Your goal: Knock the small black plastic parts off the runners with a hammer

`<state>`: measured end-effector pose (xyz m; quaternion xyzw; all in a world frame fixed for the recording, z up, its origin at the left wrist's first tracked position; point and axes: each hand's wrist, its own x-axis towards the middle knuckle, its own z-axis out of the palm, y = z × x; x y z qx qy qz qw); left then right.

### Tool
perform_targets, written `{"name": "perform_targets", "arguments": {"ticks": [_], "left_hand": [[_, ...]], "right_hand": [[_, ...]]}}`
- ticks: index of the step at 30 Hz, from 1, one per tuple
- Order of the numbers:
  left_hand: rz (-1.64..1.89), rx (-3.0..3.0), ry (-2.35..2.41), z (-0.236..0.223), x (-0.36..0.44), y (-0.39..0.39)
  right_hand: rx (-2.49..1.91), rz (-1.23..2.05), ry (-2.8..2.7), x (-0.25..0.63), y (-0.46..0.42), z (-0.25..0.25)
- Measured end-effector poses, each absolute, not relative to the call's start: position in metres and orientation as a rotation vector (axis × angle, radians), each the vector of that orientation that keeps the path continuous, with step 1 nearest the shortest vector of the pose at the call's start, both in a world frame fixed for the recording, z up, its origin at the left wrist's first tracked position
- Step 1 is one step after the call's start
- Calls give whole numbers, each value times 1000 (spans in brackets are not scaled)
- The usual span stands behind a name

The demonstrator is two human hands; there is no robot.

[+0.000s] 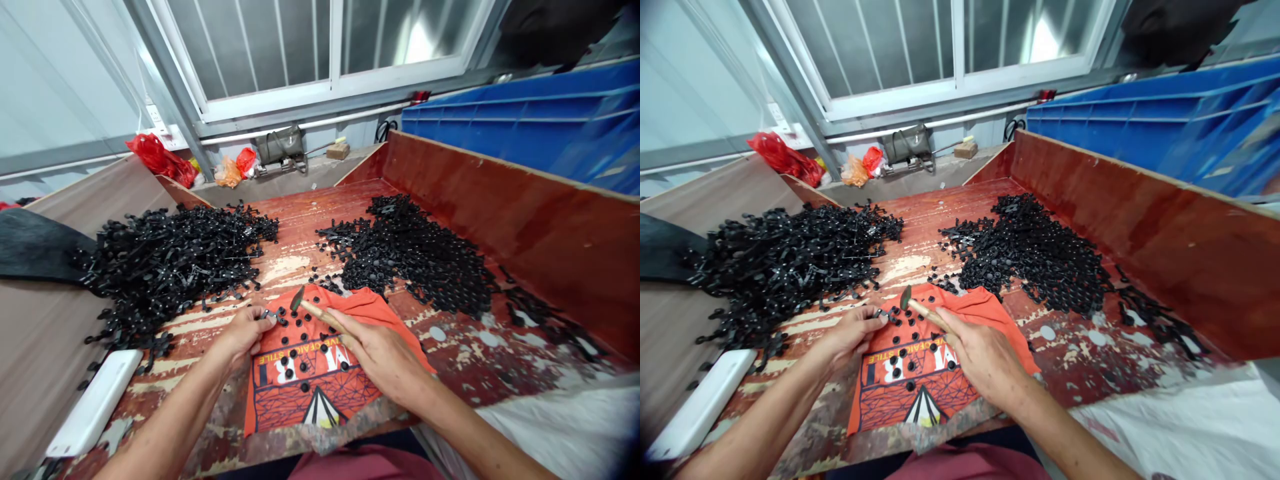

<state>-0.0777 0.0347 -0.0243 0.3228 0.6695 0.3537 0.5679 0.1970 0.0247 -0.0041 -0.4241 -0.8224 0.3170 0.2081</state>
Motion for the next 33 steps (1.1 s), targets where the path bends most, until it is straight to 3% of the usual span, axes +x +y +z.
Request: {"name": "perform_targets", "arguments": {"ticks": [10,16,28,33], "left_hand": [[784,780,1654,-25,-77,41],[768,773,1674,-24,-75,41],[772,803,1684,-31,-73,41],[734,775,1631,-10,-79,35]], "right_hand": [[-1119,779,-2330,189,22,2],[-1324,582,-2510,178,20,-9],[-1321,592,-2533,173,24,-4],[-1379,514,-2618,169,24,-6]]}}
